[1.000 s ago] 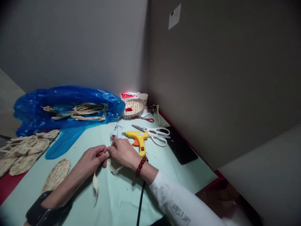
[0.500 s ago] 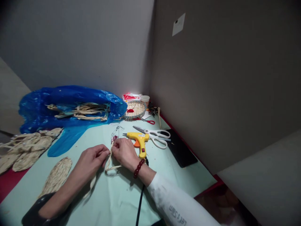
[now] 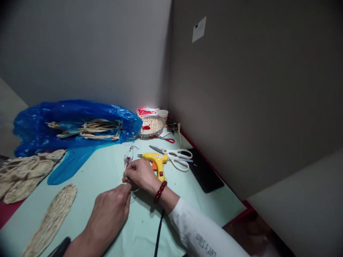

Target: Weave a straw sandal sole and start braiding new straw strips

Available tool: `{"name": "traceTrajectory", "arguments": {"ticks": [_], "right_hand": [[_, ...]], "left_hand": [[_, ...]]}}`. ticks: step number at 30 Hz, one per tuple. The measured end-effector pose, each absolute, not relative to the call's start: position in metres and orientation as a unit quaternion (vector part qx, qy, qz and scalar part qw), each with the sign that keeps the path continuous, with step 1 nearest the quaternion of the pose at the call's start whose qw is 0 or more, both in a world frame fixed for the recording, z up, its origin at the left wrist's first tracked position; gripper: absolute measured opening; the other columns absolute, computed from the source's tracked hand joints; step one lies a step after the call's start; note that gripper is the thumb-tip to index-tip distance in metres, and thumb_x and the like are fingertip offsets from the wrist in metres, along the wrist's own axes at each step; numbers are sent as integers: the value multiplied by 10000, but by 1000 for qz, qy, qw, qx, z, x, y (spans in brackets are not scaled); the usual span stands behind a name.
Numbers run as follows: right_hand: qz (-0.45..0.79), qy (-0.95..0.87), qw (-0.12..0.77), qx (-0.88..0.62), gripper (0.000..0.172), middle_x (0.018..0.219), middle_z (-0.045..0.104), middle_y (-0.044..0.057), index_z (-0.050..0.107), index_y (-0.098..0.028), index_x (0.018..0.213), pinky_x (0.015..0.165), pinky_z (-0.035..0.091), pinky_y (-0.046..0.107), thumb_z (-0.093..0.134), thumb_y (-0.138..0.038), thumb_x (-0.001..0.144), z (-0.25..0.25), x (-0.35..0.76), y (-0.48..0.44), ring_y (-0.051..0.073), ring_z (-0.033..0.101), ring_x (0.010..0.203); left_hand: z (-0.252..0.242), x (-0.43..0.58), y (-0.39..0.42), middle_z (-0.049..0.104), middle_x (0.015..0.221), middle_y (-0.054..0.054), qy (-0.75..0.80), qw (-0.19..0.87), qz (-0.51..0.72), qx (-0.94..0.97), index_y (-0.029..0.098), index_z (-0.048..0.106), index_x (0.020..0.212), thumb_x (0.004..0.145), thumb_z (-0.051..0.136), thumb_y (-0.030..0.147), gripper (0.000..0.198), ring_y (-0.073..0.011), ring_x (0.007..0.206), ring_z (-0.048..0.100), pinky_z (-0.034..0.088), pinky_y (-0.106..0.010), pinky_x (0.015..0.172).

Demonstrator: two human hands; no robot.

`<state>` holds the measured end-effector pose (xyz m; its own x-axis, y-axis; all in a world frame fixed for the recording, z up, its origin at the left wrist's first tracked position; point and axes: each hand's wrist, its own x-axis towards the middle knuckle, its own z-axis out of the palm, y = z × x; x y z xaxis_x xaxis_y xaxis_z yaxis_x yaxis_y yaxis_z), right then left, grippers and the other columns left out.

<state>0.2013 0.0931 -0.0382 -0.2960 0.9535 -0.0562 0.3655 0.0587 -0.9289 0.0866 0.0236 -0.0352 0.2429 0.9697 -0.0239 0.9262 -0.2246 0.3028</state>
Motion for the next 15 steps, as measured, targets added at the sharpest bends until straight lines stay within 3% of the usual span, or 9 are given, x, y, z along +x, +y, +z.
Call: {"name": "traceTrajectory", "arguments": {"ticks": [5,7,11,15], "right_hand": [[487,-641,316,-503,119,636,691,3,674,-137,664,498,387,184,612,-110,761,-43,201,95,100,546,541],[489,-640,315,-502,122,643,687,5,686,-129,696,486,370,185,602,-112,783,-44,201,94,94,527,527],[479,-654,306,-500,151,669,694,18,710,-118,735,525,391,192,583,-109,815,-43,200,92,108,569,584],[450,-683,287,-499,197,703,717,35,724,-106,776,547,404,182,536,-83,831,-37,201,91,111,595,620]], "left_hand": [[-21,66,44,688,781,-94,626,190,176,736,212,603,647,898,461,304,303,-277,773,637,367,-358,660],[-20,55,58,679,878,-82,659,209,229,685,203,612,757,940,394,313,305,-246,846,622,408,-349,730],[-33,46,78,604,691,27,667,361,212,617,167,620,964,965,458,383,270,-116,510,533,454,-279,520],[-46,50,83,669,898,-26,645,472,184,572,155,624,1049,928,557,397,278,-131,661,629,542,-300,584]]}}
